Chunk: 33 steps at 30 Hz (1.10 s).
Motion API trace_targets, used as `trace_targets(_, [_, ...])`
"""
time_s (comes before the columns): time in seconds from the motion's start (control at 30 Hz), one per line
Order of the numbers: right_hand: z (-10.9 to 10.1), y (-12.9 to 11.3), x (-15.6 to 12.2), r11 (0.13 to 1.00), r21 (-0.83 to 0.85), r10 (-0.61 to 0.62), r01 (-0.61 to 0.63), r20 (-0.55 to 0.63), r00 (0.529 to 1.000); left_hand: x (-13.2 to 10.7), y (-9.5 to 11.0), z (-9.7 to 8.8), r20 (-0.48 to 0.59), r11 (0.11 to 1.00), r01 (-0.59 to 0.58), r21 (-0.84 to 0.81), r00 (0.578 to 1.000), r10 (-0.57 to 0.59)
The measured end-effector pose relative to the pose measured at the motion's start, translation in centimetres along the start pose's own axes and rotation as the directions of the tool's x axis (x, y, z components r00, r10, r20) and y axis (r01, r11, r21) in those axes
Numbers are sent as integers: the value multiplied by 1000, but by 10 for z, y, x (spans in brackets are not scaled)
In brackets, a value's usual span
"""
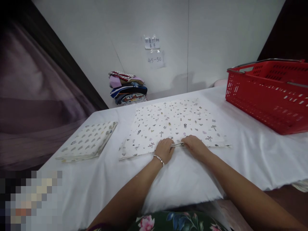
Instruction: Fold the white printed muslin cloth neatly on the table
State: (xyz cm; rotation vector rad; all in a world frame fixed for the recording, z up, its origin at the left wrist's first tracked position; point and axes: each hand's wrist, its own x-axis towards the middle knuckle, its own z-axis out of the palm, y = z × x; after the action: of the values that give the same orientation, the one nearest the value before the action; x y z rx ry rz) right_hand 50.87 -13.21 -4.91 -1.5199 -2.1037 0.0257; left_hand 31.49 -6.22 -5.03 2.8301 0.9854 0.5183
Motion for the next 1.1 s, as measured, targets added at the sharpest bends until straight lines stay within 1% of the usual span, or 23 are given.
trace_targets(0.07, [-2, -1, 0, 1000, 1, 6, -6, 18, 1000, 1, 0, -1, 42, 1000, -11, 23, 999, 10])
trace_targets(0.2, [-3, -4, 2, 999, -4, -41, 41, 40, 998, 2, -1, -5, 91, 998, -47, 47, 995, 43])
trace_targets(0.37, [-2, -5, 2, 997, -17, -76, 77, 31, 997, 2, -2, -6, 90, 997, -44, 65, 995, 38])
trace_targets(0.43, [-1, -4, 2, 996, -29, -86, 86, -1, 996, 3, -2, -6, 79, 997, -44, 69, 996, 39])
trace_targets(0.5, [0, -3, 2, 995, -56, -80, 78, -46, 996, 3, -3, -5, 71, 996, -43, 77, 997, 38])
trace_targets(0.57, [0, -3, 2, 994, -85, -68, 63, -66, 995, 4, -3, -4, 78, 995, -39, 96, 996, 31])
trace_targets(0.67, [1, -3, 2, 994, -96, -58, 53, -44, 997, 4, -4, -1, 84, 992, -44, 115, 996, 34])
trace_targets(0.83, [0, -6, 2, 994, -108, -26, 23, -28, 999, 1, -6, 4, 66, 985, -134, 111, 990, 127])
trace_targets(0.97, [-2, -8, 3, 993, -107, -50, 49, -12, 999, -1, -3, 1, 83, 984, -125, 129, 990, 115])
trace_targets(1.1, [-2, -6, 2, 993, -104, -54, 51, -25, 998, -1, 1, -5, 91, 985, -113, 131, 991, 101])
